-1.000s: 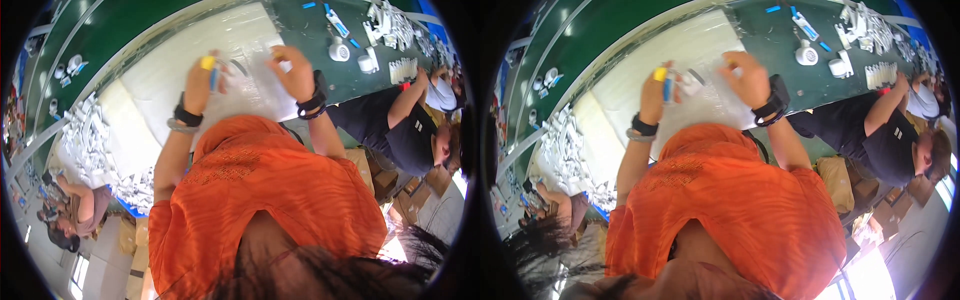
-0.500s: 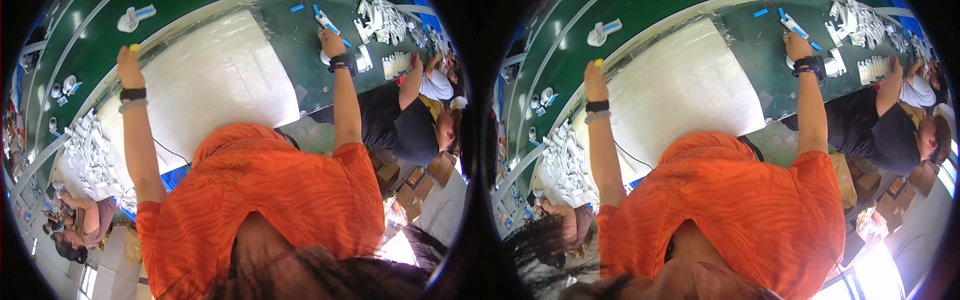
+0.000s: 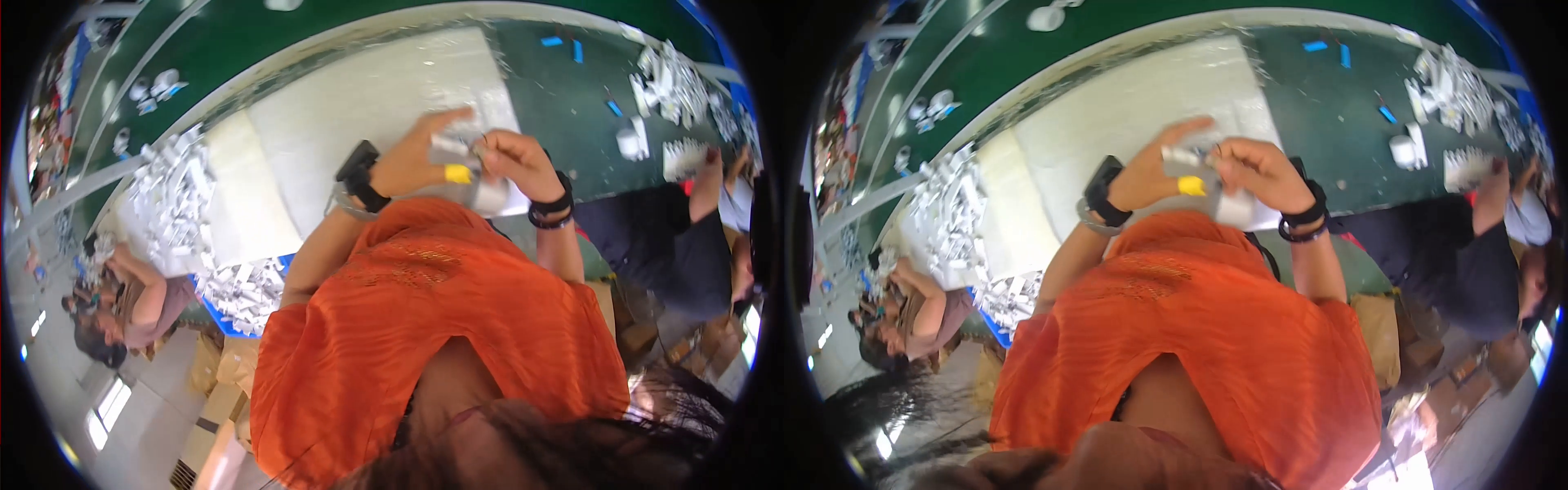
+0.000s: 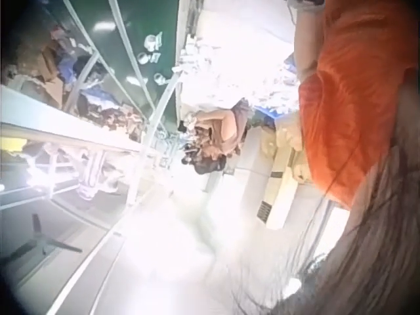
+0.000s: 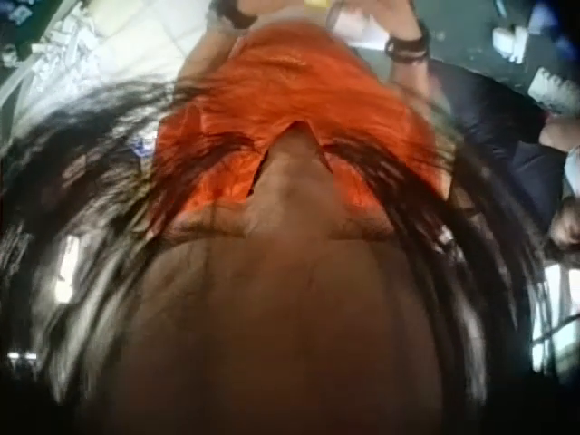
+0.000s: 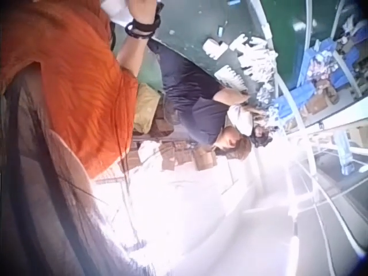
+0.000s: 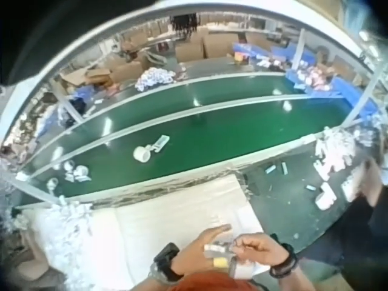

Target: Assembling small electronic components by placing internal parts into housings and applying labels at a factory workbench.

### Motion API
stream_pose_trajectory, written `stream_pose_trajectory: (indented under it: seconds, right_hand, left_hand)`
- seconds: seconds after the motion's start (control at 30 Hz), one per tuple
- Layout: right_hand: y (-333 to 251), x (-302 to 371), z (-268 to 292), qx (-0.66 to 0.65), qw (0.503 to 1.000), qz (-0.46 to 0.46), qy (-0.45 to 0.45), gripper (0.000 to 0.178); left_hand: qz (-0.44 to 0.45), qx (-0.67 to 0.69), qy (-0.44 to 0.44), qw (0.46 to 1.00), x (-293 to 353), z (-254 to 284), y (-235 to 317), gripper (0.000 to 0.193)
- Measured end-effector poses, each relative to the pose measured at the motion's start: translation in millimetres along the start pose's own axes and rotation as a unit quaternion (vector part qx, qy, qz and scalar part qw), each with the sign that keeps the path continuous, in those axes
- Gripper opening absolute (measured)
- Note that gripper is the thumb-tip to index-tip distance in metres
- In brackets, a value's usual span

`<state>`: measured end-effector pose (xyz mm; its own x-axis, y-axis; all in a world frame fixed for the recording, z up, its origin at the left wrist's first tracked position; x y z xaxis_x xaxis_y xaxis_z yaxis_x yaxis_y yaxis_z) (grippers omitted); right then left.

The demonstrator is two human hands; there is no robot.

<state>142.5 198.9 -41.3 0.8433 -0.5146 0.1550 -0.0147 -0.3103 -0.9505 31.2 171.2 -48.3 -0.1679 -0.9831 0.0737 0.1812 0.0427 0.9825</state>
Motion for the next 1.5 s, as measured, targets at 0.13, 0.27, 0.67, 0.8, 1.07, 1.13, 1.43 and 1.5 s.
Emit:
stream_pose_trajectory:
  seconds: [0.13, 0.27, 0.67, 0.8, 1.07, 1.13, 1.43, 1.5]
  right_hand:
    - [-3.9, 1.0, -29.3, -0.016, 0.998, -0.022, -0.054, 0.017]
    - [-1.3, 1.3, -30.8, 0.047, 0.991, -0.049, -0.119, 0.015]
    - [-72.7, 8.6, -44.9, 0.429, 0.867, 0.203, 0.153, 0.014]
    - [-80.6, 16.2, -42.8, 0.42, 0.843, 0.264, 0.207, 0.017]
    - [-78.0, 13.5, -41.9, 0.476, 0.797, 0.302, 0.217, 0.023]
    - [-79.5, 14.6, -44.8, 0.484, 0.787, 0.314, 0.219, 0.024]
    - [-72.5, 19.3, -39.0, 0.429, 0.812, 0.326, 0.224, 0.025]
    - [-73.2, 19.5, -42.0, 0.429, 0.81, 0.347, 0.2, 0.023]
  left_hand:
    - [0.065, 0.167, -0.13, 0.975, 21.4, -23.1, 5.7, 0.062]
    - [0.13, 0.217, -0.055, 0.966, 31.5, 0.6, 12.5, 0.058]
    - [0.189, 0.366, -0.016, 0.911, 42.7, 6.9, 9.6, 0.049]
    - [0.146, 0.291, -0.076, 0.943, 40.5, -10.6, 22.7, 0.042]
    - [0.134, 0.432, 0.02, 0.892, 45.3, 3.6, 9.6, 0.043]
    - [0.14, 0.43, 0.022, 0.891, 44.2, -1.6, 9.8, 0.043]
    - [0.16, 0.411, 0.041, 0.897, 42.6, -7.7, 10.6, 0.042]
    - [0.14, 0.362, 0.043, 0.921, 41.7, -5.1, 15.4, 0.042]
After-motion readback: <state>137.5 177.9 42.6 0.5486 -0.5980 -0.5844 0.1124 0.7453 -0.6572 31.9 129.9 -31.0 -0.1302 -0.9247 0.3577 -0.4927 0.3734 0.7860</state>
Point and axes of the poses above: each hand's wrist, its own x-axis away from the middle knuckle, its own z-axis out of the back of the hand, y = z × x, the point moved 10 cm from there along -x, towards the middle knuckle, and after that the axes turned 6 degrees about z, right-handed, at the moved point
